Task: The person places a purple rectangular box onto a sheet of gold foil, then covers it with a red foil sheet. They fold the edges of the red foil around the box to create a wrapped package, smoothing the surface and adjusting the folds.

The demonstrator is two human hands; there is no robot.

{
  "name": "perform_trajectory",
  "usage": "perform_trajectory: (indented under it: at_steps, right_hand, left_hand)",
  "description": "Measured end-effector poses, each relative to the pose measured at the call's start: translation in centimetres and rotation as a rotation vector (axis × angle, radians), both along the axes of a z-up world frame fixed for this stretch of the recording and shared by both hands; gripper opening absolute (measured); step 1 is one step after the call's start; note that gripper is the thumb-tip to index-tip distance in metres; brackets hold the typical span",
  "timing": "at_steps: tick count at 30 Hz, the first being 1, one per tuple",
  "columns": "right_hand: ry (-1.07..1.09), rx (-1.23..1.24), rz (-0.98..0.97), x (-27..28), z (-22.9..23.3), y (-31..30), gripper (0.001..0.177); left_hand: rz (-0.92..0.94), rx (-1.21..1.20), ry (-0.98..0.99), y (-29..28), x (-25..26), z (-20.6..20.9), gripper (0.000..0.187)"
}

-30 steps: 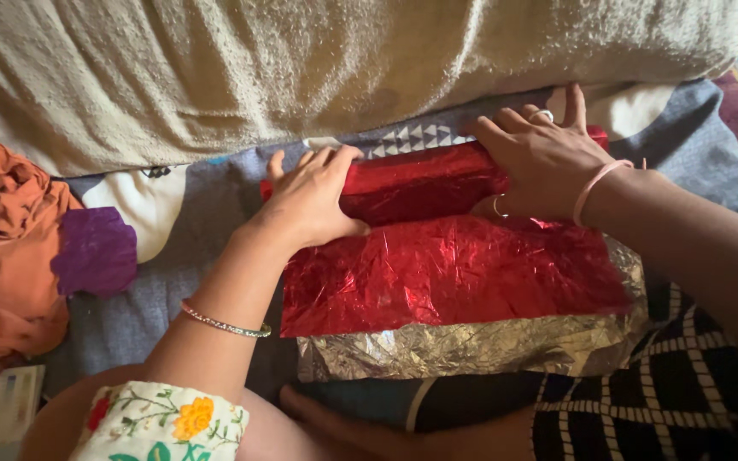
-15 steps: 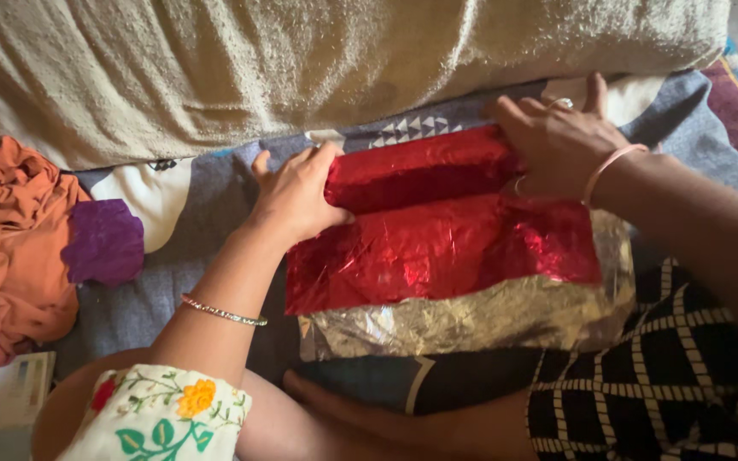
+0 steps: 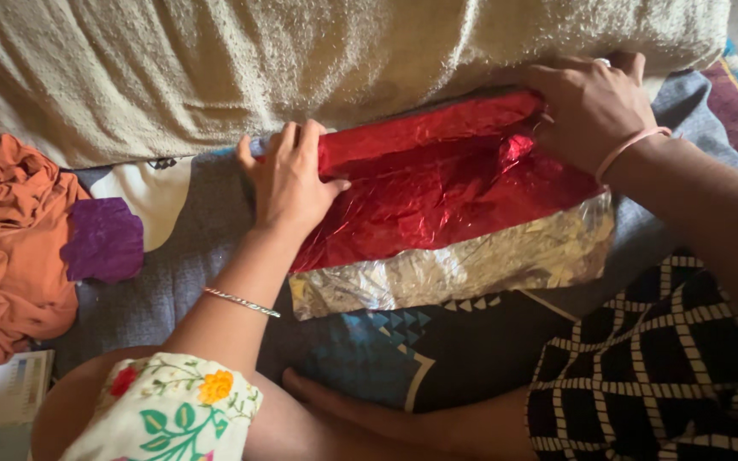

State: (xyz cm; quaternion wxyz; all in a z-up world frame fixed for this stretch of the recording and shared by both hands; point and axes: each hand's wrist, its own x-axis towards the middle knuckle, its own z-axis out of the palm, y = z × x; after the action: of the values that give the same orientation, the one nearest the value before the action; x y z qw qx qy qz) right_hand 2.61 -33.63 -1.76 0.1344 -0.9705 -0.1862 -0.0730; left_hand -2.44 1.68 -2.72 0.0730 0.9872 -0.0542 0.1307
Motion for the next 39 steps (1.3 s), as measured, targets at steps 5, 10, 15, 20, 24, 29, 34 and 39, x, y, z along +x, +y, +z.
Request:
perform_trajectory:
  at_steps: [5, 10, 15, 20, 24, 29, 34, 39]
  right_hand:
    - [-0.103, -0.018, 0.026, 0.0, -0.1, -0.2, 0.058]
    - [-0.083, -0.105, -0.02, 0.5, -0.7, -0.4, 0.068]
    - [0.295, -0.225, -0.198, 0.8, -1.2, -1.9, 0.058]
    - [0.363, -0.136, -0.21, 1.3, -1.7, -2.8, 0.059]
    - [0.271, -0.083, -0.11, 0.6, -0.8, -3.3, 0.073]
    - [0.138, -0.034, 0.043, -1.2, 0.8, -3.0, 0.072]
    - [0.147, 0.046, 0.102, -1.7, 0.7, -0.9, 0.059]
    - [0.081, -0.016, 0.189, -2.4, 0.4, 1.8, 0.064]
  left_hand:
    - [0.004, -0.012, -0.043, -0.9, -0.3, 0.0, 0.074]
    - [0.021, -0.005, 0.037, -0.8, -0.4, 0.8, 0.084]
    - [0.035, -0.001, 0.07, -0.3, -0.8, 1.2, 0.078]
    - [-0.006, 0.026, 0.008, -0.8, -1.5, 1.0, 0.071]
    - [0.001, 0.042, 0.069, -1.1, -1.8, 1.5, 0.075]
    - [0.03, 0.073, 0.365, -1.4, -2.2, 3.1, 0.099]
    - [0.071, 0.06, 0.639, -1.3, -1.9, 5.3, 0.125]
    - [0.107, -0.098, 0.616, -1.3, -1.9, 6.2, 0.119]
